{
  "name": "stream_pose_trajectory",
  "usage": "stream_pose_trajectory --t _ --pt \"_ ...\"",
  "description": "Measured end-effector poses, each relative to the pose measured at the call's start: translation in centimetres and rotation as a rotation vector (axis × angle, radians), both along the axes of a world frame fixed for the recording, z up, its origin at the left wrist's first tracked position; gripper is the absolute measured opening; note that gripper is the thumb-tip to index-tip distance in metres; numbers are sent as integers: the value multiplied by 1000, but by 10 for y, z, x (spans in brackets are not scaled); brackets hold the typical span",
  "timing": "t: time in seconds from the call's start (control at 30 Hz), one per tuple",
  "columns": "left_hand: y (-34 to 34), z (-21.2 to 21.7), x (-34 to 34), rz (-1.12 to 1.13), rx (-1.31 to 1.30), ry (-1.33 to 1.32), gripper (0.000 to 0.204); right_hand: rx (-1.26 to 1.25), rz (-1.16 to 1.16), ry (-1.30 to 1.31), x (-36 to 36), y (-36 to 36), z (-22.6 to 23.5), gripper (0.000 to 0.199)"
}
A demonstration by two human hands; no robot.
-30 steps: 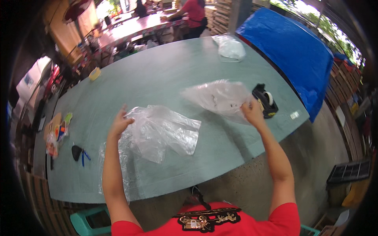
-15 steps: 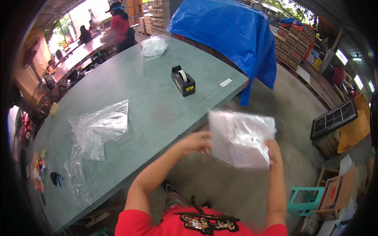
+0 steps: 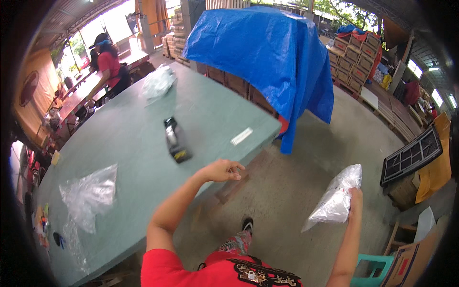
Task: The person unwraps a tape dispenser from plastic film, organizes tape rolls and containers on a table, and then collects and folds plastic bags before picking up a cardboard box and carrying it across the room.
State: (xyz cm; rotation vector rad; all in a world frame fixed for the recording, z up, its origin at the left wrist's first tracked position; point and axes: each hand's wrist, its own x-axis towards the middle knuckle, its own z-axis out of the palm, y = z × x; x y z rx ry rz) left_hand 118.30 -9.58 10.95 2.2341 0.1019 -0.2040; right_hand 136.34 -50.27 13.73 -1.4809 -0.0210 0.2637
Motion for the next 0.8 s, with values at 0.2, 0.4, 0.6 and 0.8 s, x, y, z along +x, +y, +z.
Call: stream_pose_trajectory --t 0.2,0.4,0.6,0.8 --pt "7 -11 180 -54 -11 -197 39 -128 -20 -228 142 92 54 28" --pt "57 12 281 72 -16 -136 37 -159 273 -487 265 212 116 23" --pt "151 -20 355 593 -367 -255 32 299 614 -258 451 386 108 24" --pt "206 -28 350 1194 -606 -347 32 316 1166 224 511 581 54 32"
